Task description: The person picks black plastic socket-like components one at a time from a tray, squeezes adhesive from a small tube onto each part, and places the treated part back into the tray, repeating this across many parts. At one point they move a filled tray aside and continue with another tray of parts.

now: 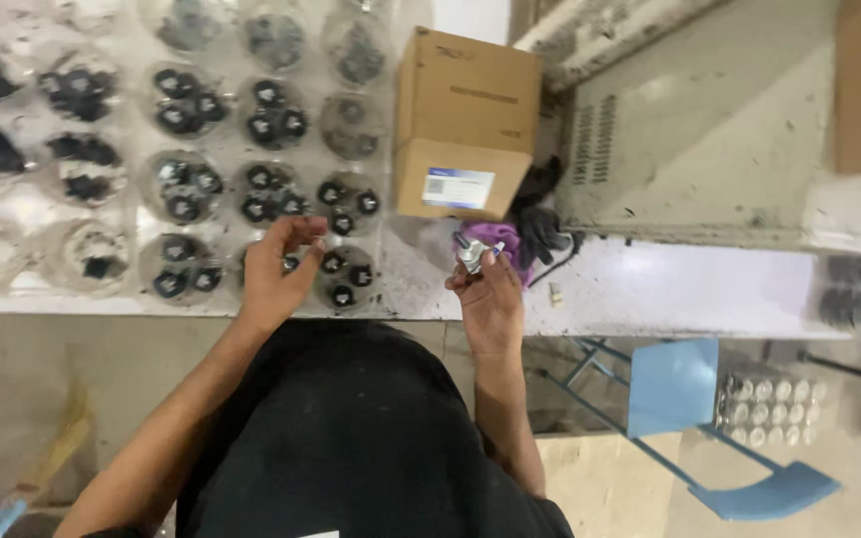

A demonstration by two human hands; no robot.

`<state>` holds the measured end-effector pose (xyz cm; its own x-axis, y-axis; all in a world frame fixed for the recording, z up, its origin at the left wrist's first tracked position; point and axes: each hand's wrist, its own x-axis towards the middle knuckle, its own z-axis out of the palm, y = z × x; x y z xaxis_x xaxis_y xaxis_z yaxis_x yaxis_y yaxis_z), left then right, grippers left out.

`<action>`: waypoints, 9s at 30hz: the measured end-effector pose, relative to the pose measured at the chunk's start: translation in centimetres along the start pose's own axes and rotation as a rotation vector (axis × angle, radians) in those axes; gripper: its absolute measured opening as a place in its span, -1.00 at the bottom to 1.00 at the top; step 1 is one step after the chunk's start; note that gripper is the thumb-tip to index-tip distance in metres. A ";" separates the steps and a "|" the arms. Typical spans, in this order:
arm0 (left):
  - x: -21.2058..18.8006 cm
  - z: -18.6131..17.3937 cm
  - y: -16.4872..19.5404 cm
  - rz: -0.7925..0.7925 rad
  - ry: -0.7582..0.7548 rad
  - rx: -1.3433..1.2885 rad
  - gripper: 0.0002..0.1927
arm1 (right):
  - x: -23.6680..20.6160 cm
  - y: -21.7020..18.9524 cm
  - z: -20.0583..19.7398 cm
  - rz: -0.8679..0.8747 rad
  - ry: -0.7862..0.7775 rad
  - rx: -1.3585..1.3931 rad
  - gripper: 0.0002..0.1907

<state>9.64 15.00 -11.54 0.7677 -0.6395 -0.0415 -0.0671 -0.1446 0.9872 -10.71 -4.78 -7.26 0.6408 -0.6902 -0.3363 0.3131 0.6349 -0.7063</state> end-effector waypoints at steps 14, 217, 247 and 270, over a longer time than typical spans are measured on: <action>-2.0 -26.0 -3.5 -0.591 -0.002 1.120 -0.49 | 2.7 11.3 12.5 0.178 -0.098 -0.107 -0.87; 8.6 -24.3 -3.7 0.058 0.047 1.129 -0.70 | 2.1 11.6 16.8 -0.393 0.022 -0.408 -0.68; 7.4 -17.3 4.1 0.068 0.028 -0.578 -0.60 | 1.2 14.7 24.2 -0.828 -0.153 -0.700 -0.64; 6.5 -16.0 4.7 -0.015 -0.024 -0.638 -0.58 | 0.0 11.6 24.5 -0.927 -0.156 -0.912 -0.69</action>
<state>24.48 22.24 -4.73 0.7505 -0.6588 -0.0521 0.3420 0.3197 0.8836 10.07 11.10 -0.21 0.5375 -0.6547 0.5315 0.1341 -0.5559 -0.8204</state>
